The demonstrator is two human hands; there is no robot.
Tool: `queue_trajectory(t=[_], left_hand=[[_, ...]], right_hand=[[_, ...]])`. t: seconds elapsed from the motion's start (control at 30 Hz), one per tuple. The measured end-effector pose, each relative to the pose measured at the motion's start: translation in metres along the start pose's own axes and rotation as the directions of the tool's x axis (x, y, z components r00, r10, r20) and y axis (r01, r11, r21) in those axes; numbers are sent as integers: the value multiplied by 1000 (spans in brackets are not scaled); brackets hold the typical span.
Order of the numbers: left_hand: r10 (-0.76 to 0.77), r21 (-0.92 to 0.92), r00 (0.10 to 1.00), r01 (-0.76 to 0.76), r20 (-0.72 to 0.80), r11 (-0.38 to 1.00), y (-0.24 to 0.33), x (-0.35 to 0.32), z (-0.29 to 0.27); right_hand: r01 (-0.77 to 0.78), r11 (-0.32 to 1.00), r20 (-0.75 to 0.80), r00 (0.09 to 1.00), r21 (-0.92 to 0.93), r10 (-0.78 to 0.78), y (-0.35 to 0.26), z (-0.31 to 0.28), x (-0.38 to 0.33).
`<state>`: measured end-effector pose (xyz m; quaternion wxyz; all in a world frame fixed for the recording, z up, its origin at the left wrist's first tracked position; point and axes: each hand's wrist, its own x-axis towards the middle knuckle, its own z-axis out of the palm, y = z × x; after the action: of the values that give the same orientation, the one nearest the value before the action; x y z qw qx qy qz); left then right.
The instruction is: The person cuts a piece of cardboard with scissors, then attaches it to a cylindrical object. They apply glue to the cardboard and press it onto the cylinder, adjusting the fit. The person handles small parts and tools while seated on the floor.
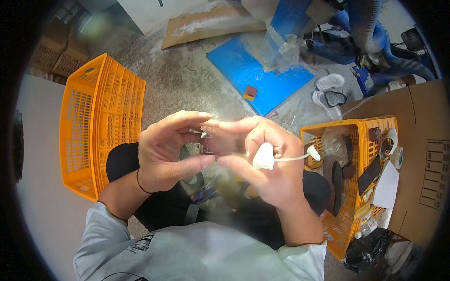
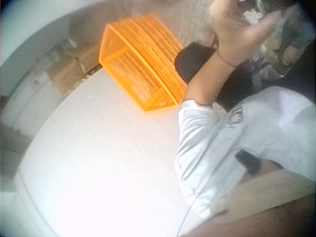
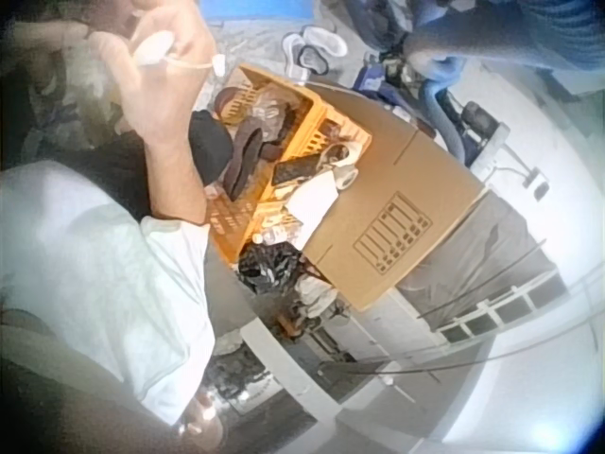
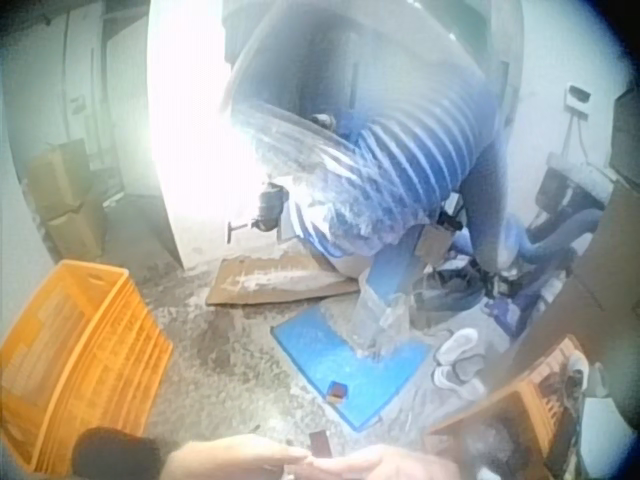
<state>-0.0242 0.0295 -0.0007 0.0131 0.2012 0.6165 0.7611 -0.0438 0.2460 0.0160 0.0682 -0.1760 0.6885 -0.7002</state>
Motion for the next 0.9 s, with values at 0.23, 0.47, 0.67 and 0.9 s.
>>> queue_trajectory(t=[0.23,0.47,0.67,0.9], left_hand=[[83,140,995,-91,61,986,7,0,-1],[232,359,973,-224,22,906,12,0,0],[266,369,964,-259,33,893,12,1,-1],[267,381,963,-253,17,889,12,1,-1]], right_hand=[[100,993,24,995,-68,-99,-5,-2,-2],[270,952,86,962,-143,-259,-10,-4,-1],[323,932,125,944,-165,-305,-10,-6,1],[314,931,118,948,-187,-296,-9,-4,1]])
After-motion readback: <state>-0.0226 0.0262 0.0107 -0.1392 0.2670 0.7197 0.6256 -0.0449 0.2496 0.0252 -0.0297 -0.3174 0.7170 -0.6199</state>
